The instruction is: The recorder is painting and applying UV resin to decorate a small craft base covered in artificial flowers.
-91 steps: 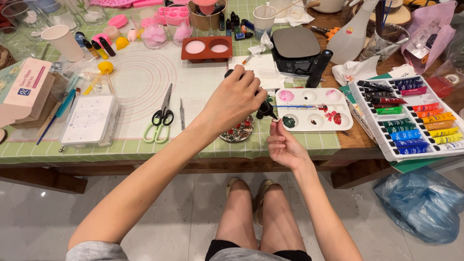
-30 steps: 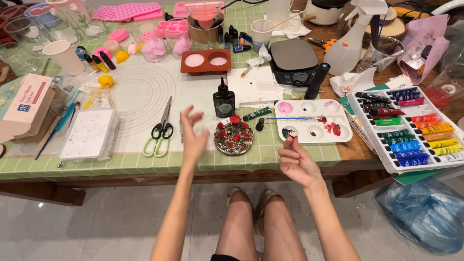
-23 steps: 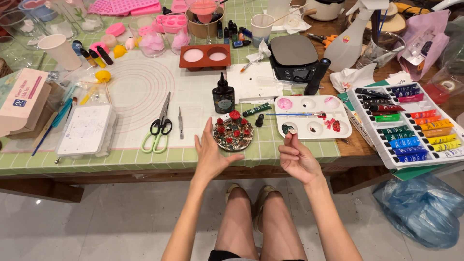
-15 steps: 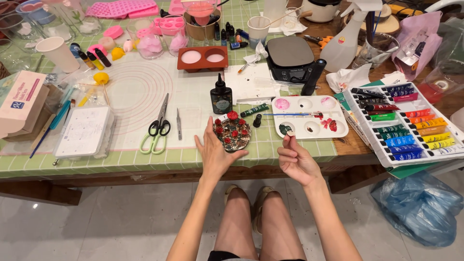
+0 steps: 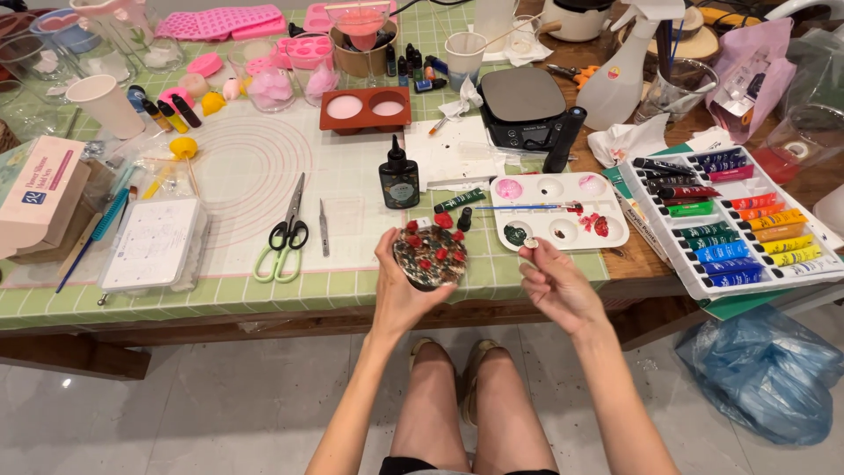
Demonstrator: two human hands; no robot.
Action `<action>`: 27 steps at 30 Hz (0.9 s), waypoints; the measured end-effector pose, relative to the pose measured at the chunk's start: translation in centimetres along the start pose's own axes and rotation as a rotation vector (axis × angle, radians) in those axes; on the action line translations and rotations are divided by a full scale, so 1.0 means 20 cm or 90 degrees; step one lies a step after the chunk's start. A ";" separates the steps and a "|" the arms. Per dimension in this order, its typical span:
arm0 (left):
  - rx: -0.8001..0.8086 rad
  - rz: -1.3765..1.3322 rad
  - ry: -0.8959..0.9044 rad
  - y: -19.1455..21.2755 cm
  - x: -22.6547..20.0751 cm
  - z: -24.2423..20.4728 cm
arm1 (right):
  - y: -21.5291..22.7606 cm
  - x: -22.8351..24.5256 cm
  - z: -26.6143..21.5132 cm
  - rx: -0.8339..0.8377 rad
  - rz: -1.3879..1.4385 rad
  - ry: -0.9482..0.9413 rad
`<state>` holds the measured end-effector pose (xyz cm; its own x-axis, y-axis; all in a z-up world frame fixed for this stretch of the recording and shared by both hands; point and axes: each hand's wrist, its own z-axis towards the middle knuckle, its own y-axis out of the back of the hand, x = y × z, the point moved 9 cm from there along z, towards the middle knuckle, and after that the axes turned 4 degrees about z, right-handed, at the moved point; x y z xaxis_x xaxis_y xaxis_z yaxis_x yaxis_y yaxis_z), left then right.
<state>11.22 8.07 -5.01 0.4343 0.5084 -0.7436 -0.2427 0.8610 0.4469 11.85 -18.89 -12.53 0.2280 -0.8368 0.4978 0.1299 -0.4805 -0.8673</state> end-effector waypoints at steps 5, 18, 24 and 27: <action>0.061 -0.062 -0.025 -0.04 -0.21 -0.04 | -0.08 0.18 -0.07 -0.101 -0.207 0.037; 0.124 -0.061 -0.075 -0.08 -0.65 -0.04 | -0.52 0.44 -0.21 -0.074 -0.710 0.173; 0.155 -0.072 -0.043 -0.08 -0.71 -0.06 | -0.61 0.47 -0.22 -0.096 -0.849 0.141; 0.166 -0.080 -0.031 -0.09 -0.72 -0.08 | -0.75 0.46 -0.22 -0.024 -0.848 0.176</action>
<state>4.06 -0.80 4.14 0.4897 0.3911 -0.7793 0.0445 0.8814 0.4703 7.72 -20.48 4.97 -0.2484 0.2416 0.9380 0.0700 -0.9614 0.2661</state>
